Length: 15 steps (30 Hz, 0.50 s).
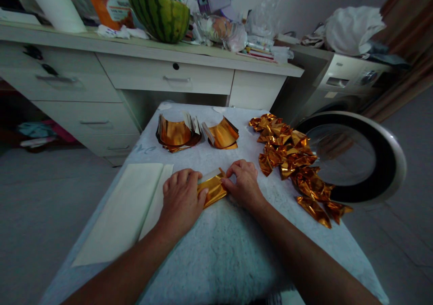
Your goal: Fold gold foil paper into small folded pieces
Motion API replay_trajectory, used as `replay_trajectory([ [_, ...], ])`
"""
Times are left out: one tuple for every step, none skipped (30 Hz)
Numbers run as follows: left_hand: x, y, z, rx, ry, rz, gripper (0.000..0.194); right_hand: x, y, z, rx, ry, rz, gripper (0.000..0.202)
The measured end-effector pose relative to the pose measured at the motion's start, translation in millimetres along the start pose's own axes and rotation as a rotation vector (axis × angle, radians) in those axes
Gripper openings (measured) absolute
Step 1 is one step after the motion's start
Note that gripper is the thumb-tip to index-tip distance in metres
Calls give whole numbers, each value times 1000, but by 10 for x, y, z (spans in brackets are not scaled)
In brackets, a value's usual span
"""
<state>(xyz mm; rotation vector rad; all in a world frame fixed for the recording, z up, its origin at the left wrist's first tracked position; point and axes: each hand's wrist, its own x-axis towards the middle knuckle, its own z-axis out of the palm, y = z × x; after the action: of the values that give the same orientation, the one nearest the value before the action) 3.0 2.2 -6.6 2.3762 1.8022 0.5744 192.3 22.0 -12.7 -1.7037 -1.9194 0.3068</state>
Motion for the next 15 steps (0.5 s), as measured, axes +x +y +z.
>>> replay_trajectory([
  [3, 2, -2, -11, -10, -6, 23, -1, -1, -1, -8, -3, 2, 11],
  [6, 4, -4, -22, -18, -13, 21, -2, -1, -1, -15, -8, 2, 12],
  [9, 6, -5, -32, -24, -19, 20, -4, 2, 0, -18, -12, 0, 13],
  [11, 6, -5, -41, -31, -22, 19, -6, 5, 1, -18, -17, -4, 14],
  [13, 6, -3, -50, -34, -23, 17, -9, 8, 2, -16, -18, -8, 14],
  [14, 3, 1, -59, -33, -22, 16, -11, 9, 2, -12, -20, -13, 14],
  [15, -1, 6, -70, -31, -17, 15, -12, 8, 1, -6, -21, -16, 14],
  [16, -7, 12, -83, -27, -9, 13, -13, 4, -4, -2, -24, -17, 14],
  [16, -14, 18, -101, -25, 3, 13, -13, -2, -11, 2, -28, -15, 15],
  [18, -21, 24, -124, -22, 16, 12, -12, -10, -21, 6, -36, -8, 16],
  [19, -28, 27, -154, -22, 30, 12, -9, -18, -33, 11, -47, 1, 17],
  [20, -33, 29, -190, -25, 44, 11, -6, -25, -47, 21, -60, 10, 17],
  [22, -37, 28, -232, -32, 57, 11, -3, -29, -63, 39, -74, 15, 16],
  [22, -37, 24, -277, -39, 64, 10, 1, -29, -80, 65, -89, 17, 13],
  [22, -35, 17, -326, -47, 60, 10, 6, -25, -97, 101, -105, 14, 10],
])
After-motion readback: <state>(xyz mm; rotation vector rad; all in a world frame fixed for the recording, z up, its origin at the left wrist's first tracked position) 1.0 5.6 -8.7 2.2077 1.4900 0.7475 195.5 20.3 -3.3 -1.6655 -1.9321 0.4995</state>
